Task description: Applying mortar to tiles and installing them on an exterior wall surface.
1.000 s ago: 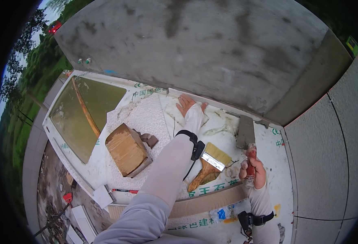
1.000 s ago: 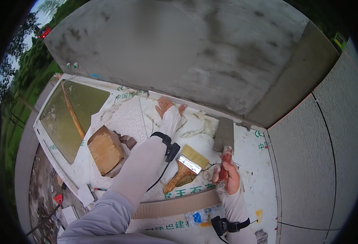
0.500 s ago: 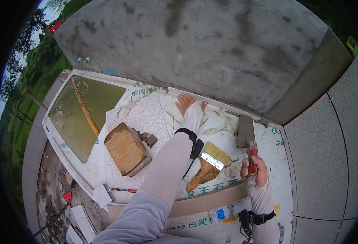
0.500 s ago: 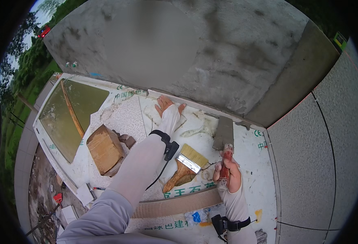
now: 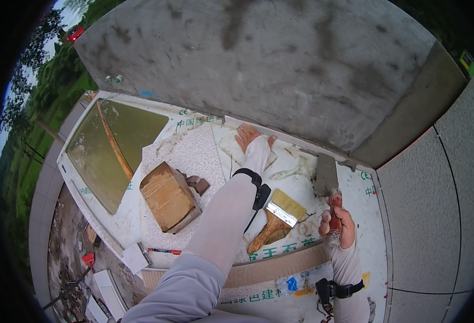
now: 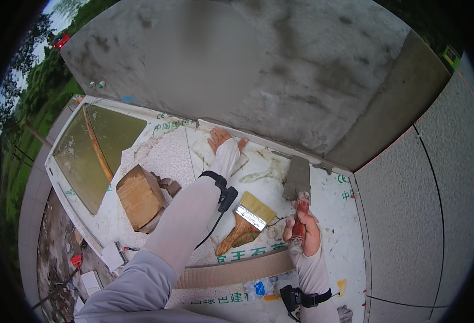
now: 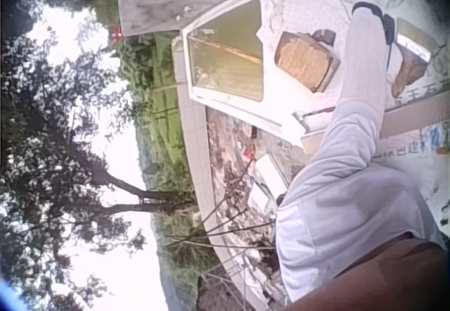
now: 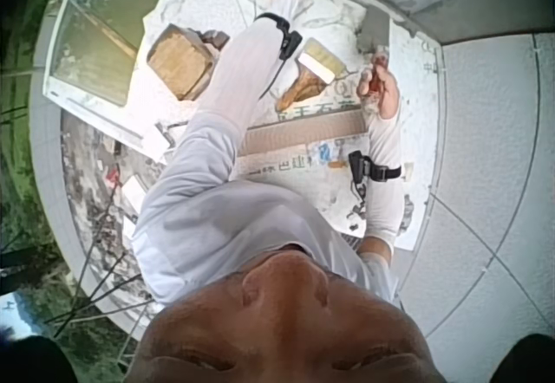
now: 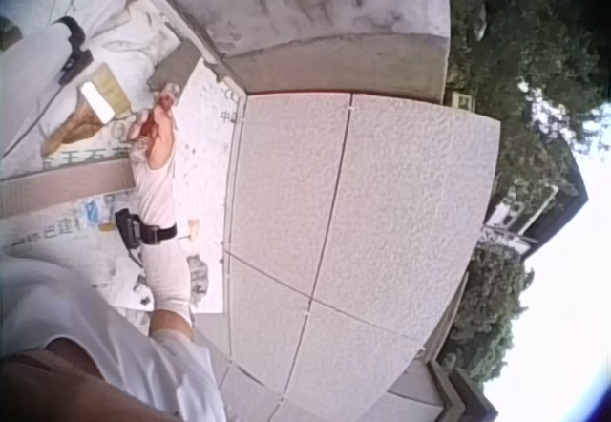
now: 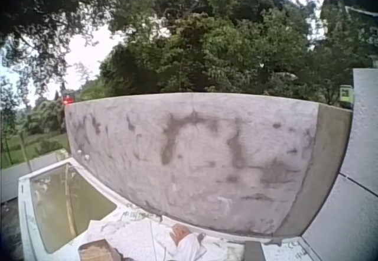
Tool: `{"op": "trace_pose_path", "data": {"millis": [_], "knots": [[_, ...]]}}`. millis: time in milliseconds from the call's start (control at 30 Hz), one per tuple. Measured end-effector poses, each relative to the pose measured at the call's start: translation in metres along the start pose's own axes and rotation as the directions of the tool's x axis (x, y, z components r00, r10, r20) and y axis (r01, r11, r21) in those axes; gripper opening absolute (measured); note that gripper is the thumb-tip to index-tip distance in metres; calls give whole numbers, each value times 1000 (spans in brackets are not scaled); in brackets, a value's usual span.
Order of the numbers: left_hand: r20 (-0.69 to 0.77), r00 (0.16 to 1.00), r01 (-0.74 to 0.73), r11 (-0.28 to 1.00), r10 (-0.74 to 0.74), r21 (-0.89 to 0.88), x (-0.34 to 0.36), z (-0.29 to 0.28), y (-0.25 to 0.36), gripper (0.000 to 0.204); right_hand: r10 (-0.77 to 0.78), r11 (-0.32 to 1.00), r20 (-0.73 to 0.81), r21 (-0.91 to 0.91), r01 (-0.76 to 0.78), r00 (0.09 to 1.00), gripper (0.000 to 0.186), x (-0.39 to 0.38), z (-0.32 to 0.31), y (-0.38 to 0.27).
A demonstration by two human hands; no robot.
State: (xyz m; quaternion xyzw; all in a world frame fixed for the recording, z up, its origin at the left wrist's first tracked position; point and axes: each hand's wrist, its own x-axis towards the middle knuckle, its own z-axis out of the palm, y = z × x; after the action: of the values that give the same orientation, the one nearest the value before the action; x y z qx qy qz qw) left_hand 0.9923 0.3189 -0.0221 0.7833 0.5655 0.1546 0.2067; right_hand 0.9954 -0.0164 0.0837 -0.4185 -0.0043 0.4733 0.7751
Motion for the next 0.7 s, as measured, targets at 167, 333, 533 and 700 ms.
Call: {"op": "trace_pose_path", "data": {"millis": [167, 333, 533, 700], "knots": [[36, 999, -5, 1000, 5, -11, 2, 2, -1, 112, 1, 1000, 1, 8, -1, 1000, 31, -1, 2, 0], [21, 1000, 8, 1000, -8, 14, 5, 5, -2, 112, 21, 999, -24, 38, -20, 1000, 32, -1, 1, 0], [-3, 1000, -6, 999, 6, 39, 6, 8, -3, 112, 18, 999, 0, 35, -18, 1000, 30, 0, -3, 0], [-20, 999, -26, 999, 27, 19, 4, 11, -5, 112, 13, 1000, 4, 23, -13, 1000, 29, 1, -5, 2]]}}
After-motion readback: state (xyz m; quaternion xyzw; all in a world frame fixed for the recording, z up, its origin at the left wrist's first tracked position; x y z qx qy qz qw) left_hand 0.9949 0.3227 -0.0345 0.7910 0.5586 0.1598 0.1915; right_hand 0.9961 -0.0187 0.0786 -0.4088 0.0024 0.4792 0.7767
